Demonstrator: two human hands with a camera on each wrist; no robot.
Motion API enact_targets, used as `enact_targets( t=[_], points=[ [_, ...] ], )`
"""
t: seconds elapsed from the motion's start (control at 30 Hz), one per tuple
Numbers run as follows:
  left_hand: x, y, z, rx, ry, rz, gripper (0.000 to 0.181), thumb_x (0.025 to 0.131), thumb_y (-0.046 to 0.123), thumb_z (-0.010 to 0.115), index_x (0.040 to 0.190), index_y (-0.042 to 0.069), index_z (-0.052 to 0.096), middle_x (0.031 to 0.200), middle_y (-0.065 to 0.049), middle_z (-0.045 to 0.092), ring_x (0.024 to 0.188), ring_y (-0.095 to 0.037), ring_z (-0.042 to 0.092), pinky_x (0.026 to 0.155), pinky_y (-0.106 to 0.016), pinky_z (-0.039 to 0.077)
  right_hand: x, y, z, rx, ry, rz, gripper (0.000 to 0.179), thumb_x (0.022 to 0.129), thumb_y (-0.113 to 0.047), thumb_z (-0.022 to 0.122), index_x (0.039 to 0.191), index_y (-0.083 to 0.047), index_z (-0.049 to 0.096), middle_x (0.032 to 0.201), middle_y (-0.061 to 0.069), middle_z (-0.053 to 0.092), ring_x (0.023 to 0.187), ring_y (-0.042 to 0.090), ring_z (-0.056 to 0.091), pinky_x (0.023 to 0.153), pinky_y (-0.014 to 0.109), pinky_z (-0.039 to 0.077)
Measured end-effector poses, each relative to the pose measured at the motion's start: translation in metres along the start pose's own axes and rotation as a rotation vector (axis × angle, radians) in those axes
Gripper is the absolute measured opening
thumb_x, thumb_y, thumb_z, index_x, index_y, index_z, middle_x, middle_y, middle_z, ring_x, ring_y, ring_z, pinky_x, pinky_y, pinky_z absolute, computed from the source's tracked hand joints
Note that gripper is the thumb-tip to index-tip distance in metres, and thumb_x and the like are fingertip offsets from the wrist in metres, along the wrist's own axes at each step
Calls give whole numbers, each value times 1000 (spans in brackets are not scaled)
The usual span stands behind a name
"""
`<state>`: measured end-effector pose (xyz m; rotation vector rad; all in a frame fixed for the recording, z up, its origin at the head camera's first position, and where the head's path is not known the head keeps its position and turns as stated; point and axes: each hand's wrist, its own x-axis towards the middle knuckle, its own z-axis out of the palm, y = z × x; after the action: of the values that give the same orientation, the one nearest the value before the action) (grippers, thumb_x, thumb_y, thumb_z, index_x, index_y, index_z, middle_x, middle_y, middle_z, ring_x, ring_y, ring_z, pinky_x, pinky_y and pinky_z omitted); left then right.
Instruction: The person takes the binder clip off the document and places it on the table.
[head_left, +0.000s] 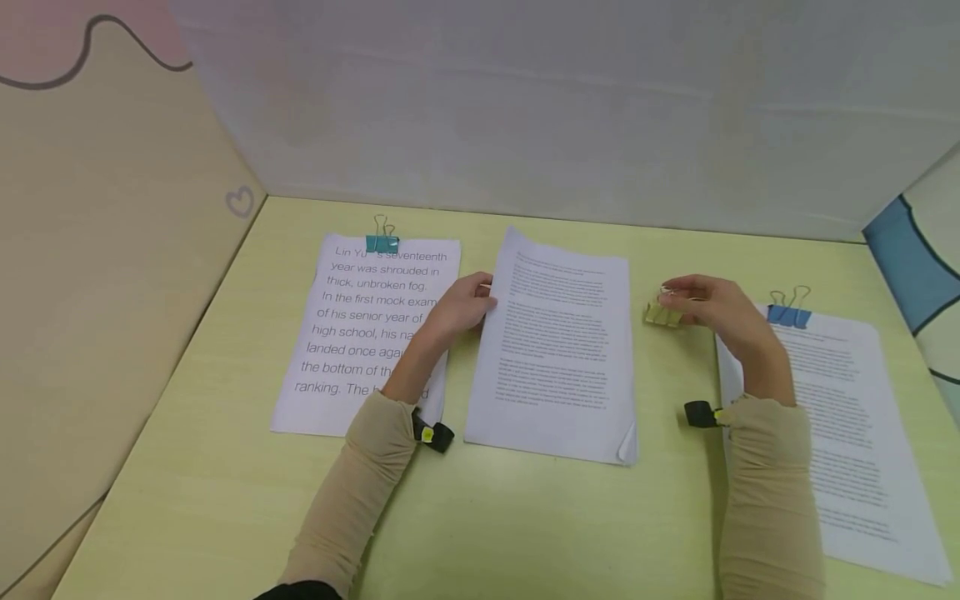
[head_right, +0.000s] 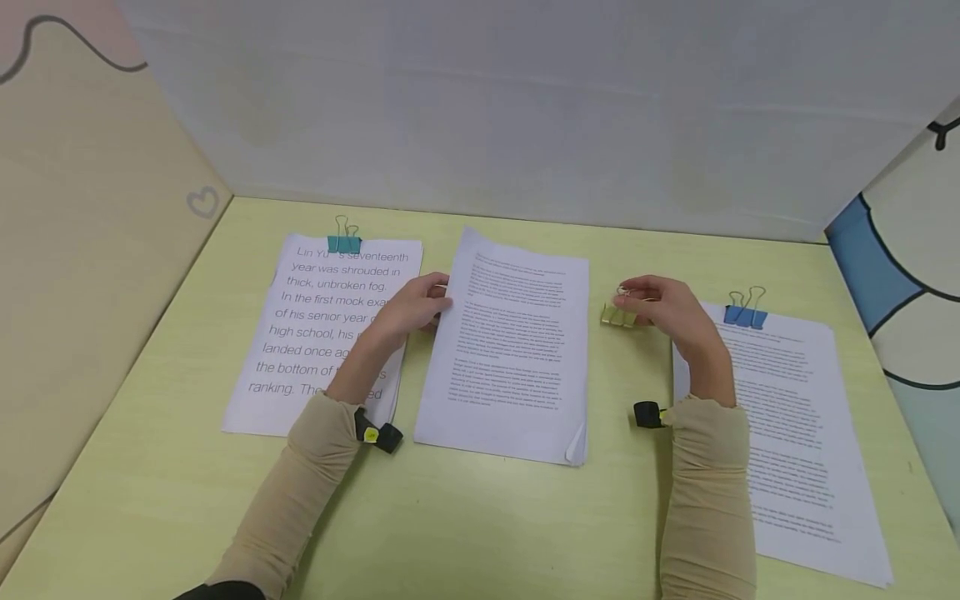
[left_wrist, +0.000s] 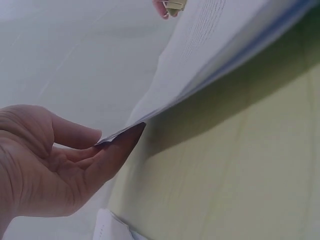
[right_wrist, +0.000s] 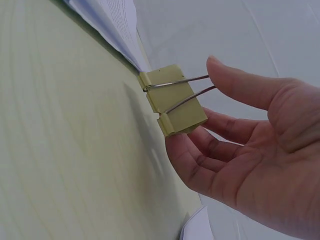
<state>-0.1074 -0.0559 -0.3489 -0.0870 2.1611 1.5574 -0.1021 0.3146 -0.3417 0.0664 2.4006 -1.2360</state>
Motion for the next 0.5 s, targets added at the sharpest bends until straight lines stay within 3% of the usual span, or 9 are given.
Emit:
enact_targets(
  t=[0.23, 0.5],
  points=[
    [0, -6, -1, 69, 6, -8, 46, 105, 2, 49, 151, 3, 49, 133, -18, 59, 101, -26, 64, 75, -30, 53, 2, 2, 2, -13, -19, 3, 68, 104, -45, 60, 154, 0, 43, 149, 18, 48, 105, 20, 58, 102, 41, 40],
    [-4, -5, 5, 250, 61, 11, 51, 105, 8, 49, 156, 4, 43, 141, -18, 57, 110, -27, 63, 86, -37, 54, 2, 6, 3, -57, -12, -24, 68, 105, -43, 60, 152, 3, 44, 149, 22, 49, 108, 18, 55, 97, 32, 42]
  ],
)
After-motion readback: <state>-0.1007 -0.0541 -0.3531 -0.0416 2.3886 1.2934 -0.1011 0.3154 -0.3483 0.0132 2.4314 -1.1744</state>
